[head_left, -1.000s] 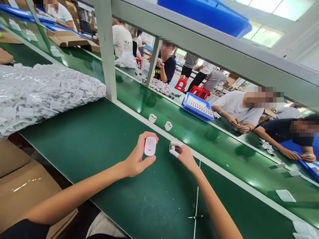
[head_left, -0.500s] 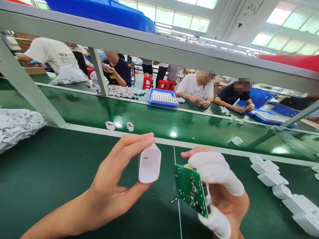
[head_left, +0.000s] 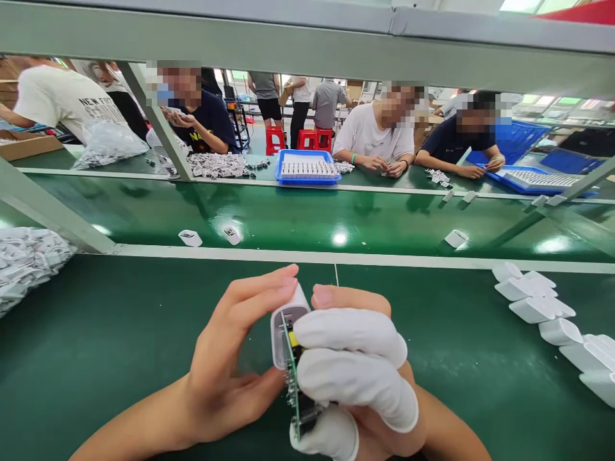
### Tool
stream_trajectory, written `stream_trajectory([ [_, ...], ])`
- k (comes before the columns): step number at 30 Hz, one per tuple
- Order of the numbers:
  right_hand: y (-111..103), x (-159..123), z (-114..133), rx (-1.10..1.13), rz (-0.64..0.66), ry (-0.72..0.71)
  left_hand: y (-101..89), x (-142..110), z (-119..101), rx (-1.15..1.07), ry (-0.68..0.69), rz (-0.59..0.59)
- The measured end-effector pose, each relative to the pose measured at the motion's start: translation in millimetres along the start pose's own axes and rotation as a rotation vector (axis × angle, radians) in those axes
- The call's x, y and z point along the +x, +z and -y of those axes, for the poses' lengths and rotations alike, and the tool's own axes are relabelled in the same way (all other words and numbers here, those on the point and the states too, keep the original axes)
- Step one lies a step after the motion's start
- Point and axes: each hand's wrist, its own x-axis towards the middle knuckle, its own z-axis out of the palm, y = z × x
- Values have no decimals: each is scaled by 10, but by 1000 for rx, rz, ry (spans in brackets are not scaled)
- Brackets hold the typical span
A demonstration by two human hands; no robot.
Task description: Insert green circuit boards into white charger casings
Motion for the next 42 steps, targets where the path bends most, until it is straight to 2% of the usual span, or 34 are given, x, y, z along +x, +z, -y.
stream_trajectory([
  [2, -7, 14, 11, -24, -83, -141, 1, -3, -1, -15, -23, 9],
  [4, -16, 46, 6, -46, -75, -216, -6, -7, 0, -40, -30, 19],
  [13, 13, 59, -33, -90, -73, -214, -13, 5, -3, -66, -44, 41],
  [22, 23, 86, -89, 51, -61, -233, 0, 4, 47, -104, -55, 37],
  [30, 53, 131, -65, 89, -75, -184, 14, 24, 43, -103, -54, 35],
  [37, 45, 109, -60, 32, -69, -120, 24, 48, 40, -146, -74, 29],
  [42, 66, 115, -72, 86, -57, -128, 30, 47, 31, -147, -81, 27],
])
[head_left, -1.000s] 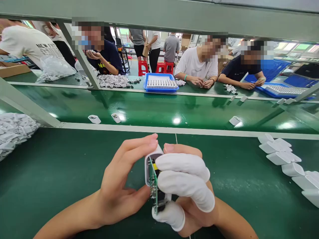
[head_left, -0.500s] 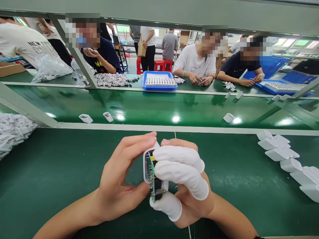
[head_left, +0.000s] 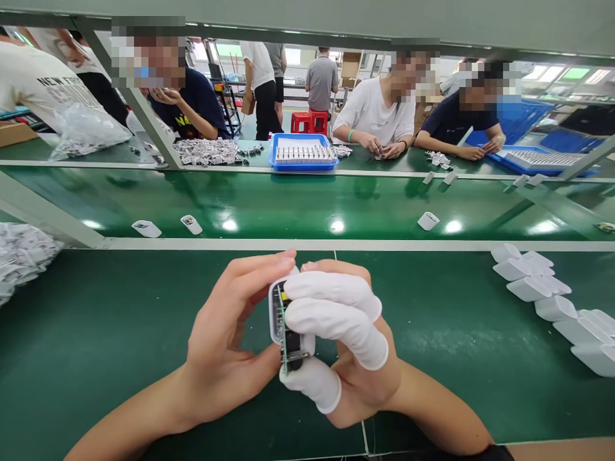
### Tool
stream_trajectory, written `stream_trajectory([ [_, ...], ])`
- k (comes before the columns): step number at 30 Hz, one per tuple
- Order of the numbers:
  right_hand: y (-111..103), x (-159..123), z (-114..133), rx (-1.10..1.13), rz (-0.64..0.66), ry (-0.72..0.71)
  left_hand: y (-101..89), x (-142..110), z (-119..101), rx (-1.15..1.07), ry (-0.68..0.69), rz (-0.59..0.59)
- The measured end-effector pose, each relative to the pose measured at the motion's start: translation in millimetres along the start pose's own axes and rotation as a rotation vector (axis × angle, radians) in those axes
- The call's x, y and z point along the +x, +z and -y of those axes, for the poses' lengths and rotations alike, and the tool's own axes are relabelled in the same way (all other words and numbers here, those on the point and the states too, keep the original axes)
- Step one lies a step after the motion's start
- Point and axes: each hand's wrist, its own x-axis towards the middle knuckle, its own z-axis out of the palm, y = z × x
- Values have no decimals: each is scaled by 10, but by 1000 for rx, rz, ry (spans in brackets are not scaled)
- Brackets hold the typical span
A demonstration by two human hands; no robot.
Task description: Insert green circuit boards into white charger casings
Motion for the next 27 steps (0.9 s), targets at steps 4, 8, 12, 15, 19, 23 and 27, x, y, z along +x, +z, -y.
stream_trajectory([
  [4, 18, -36, -95, 14, 44, 45, 54, 10, 118, -21, -31, -51],
  [8, 17, -105, -224, 224, 76, 406, 136, 14, 301, 11, -112, -99],
  [12, 17, -87, -254, 610, 123, 809, 167, 16, 389, 195, 84, -110],
  [15, 6, -40, -229, 664, 162, 849, 152, 28, 396, 354, 270, -127],
  [19, -14, -35, -220, 525, 168, 709, 144, 26, 371, 437, 319, -121],
  [23, -19, -76, -191, 461, 137, 624, 177, -4, 296, 447, 314, -156],
  [27, -56, -39, -144, 543, 196, 726, 200, -18, 229, 432, 330, -212],
])
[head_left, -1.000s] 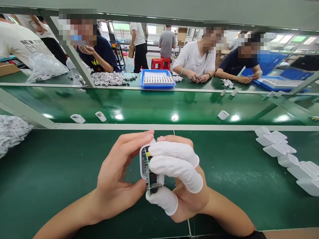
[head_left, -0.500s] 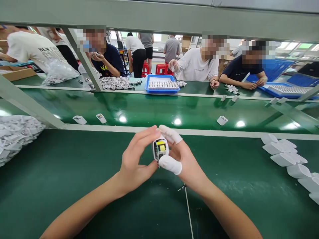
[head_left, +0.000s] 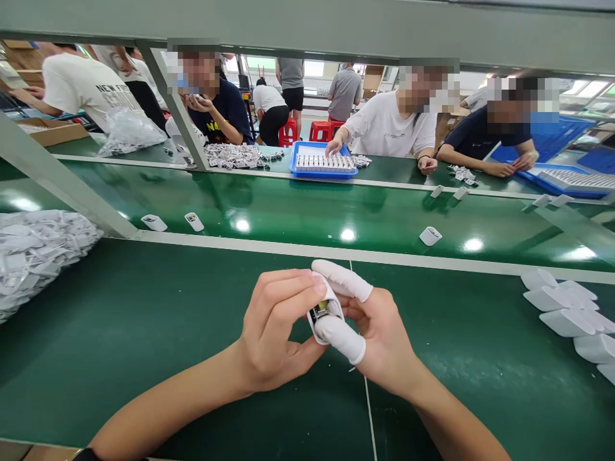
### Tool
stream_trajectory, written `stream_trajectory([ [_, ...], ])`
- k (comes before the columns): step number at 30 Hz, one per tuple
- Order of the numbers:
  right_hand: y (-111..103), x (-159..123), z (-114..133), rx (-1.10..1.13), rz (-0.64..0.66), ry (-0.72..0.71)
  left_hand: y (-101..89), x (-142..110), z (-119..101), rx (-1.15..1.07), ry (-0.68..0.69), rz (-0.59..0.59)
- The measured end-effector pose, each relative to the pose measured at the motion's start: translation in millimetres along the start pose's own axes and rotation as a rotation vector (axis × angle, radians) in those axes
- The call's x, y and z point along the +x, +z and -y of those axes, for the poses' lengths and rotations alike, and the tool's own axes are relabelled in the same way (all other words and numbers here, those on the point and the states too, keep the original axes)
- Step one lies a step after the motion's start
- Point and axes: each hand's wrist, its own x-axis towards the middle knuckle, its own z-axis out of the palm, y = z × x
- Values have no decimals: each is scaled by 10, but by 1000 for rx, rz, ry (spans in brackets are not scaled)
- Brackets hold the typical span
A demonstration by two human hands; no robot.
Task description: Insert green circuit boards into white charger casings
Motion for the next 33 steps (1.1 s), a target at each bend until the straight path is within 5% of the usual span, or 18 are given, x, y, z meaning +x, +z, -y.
stream_trajectory([
  [4, -52, 57, 29, 103, 201, 101, 38, -17, 25, -58, -38, 51],
  [11, -129, 12, -102, -148, -217, -265, 122, -50, 144, -293, -188, -97],
  [20, 89, -8, -144, -802, -247, -740, 131, -159, 62, -273, -290, -87],
  [27, 55, 40, -211, -856, -278, -821, 142, -166, -61, -253, -288, 23],
  [33, 0, 50, -264, -764, -208, -902, 134, -187, -67, -228, -248, 7],
])
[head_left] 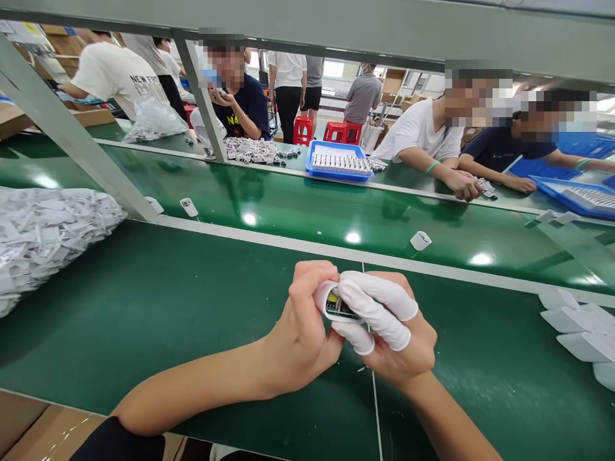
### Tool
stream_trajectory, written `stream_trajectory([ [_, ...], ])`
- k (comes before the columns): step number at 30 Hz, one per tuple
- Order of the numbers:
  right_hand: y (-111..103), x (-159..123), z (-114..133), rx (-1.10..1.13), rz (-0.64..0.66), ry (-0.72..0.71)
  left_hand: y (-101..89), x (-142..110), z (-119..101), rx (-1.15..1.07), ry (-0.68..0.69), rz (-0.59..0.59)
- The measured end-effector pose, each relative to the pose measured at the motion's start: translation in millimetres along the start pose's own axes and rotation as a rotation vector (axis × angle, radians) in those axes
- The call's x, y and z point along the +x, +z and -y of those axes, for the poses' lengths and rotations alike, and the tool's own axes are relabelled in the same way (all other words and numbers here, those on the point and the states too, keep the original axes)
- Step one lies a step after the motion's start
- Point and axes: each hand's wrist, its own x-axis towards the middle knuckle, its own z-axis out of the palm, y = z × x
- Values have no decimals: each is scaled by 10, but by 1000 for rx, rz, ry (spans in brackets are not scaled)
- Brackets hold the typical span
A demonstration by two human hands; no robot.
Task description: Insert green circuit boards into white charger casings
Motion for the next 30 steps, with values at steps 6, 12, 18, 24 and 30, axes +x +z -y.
stream_trajectory([
  [6, -6, 13, -23, -23, -4, 2, -50, 38, -69, -28, -122, 94],
  [12, -62, 83, -25, 49, 26, 47, -82, 80, -113, -11, -136, 146],
  [18, -48, 35, -56, -87, 86, -43, -90, 98, -17, 53, -2, 119],
  [24, -21, 30, -88, 31, 18, 66, -75, 102, 4, 54, -39, 92],
  [30, 10, -8, -73, -60, -26, 32, -49, 100, 13, 59, -38, 58],
])
